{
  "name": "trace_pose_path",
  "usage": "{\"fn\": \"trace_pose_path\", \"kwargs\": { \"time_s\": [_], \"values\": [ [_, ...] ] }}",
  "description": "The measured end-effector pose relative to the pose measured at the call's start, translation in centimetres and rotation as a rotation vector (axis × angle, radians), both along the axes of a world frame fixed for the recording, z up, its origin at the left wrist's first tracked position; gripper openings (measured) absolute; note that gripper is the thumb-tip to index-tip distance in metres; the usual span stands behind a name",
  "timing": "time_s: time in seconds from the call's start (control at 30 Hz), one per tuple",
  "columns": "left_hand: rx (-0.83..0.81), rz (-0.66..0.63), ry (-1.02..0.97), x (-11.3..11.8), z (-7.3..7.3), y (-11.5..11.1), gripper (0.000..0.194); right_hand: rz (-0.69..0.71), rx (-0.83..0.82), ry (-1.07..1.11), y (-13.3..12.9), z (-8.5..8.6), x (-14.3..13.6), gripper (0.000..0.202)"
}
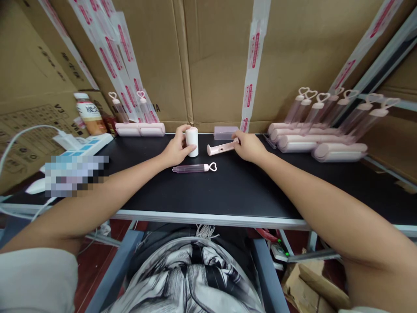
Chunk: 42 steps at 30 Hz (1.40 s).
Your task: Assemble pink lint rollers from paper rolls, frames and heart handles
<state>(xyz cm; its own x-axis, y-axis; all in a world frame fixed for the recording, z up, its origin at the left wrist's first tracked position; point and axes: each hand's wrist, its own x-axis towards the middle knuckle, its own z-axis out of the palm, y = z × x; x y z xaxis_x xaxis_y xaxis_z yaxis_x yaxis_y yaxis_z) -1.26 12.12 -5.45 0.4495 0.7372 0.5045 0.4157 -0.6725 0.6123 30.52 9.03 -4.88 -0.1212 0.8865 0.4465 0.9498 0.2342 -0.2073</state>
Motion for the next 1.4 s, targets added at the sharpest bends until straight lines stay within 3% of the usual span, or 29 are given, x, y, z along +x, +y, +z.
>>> {"fn": "trace_pose_path", "kwargs": {
  "time_s": [0.2,0.37,0.57,0.73,0.9,1.07,1.2,1.4],
  "values": [
    [0.049,-0.067,0.090,-0.1,0.0,-0.3,0.095,0.003,0.032,0.077,-0.4,0.5,-0.3,0.019],
    [0.040,-0.175,-0.053,-0.2,-0.2,0.7,0.098,0.004,-0.013,0.413,-0.9,0.8,-0.7,0.013],
    [-0.396,-0.182,-0.370,0.0,1.0,0.3,0.112,0.230,-0.180,1.019,-1.8,1.1,-2.3,0.020],
    [-0.626,-0.213,-0.531,0.0,2.9,-1.1,0.111,0.403,-0.283,1.309,-3.4,2.7,-3.2,0.039],
    [-0.678,-0.274,-0.577,0.0,4.6,-2.5,0.098,0.541,-0.308,1.357,-5.1,4.2,-3.5,0.050],
    [-0.664,-0.385,-0.491,0.7,5.8,-5.5,0.101,0.570,-0.405,1.293,-6.7,4.2,-4.9,0.056],
    [-0.670,-0.433,-0.415,1.3,5.6,-7.0,0.107,0.587,-0.432,1.304,-7.2,4.1,-5.9,0.056],
    [-0.679,-0.458,-0.389,1.4,5.0,-6.9,0.112,0.533,-0.443,1.327,-7.3,4.2,-6.0,0.058]
  ]
}}
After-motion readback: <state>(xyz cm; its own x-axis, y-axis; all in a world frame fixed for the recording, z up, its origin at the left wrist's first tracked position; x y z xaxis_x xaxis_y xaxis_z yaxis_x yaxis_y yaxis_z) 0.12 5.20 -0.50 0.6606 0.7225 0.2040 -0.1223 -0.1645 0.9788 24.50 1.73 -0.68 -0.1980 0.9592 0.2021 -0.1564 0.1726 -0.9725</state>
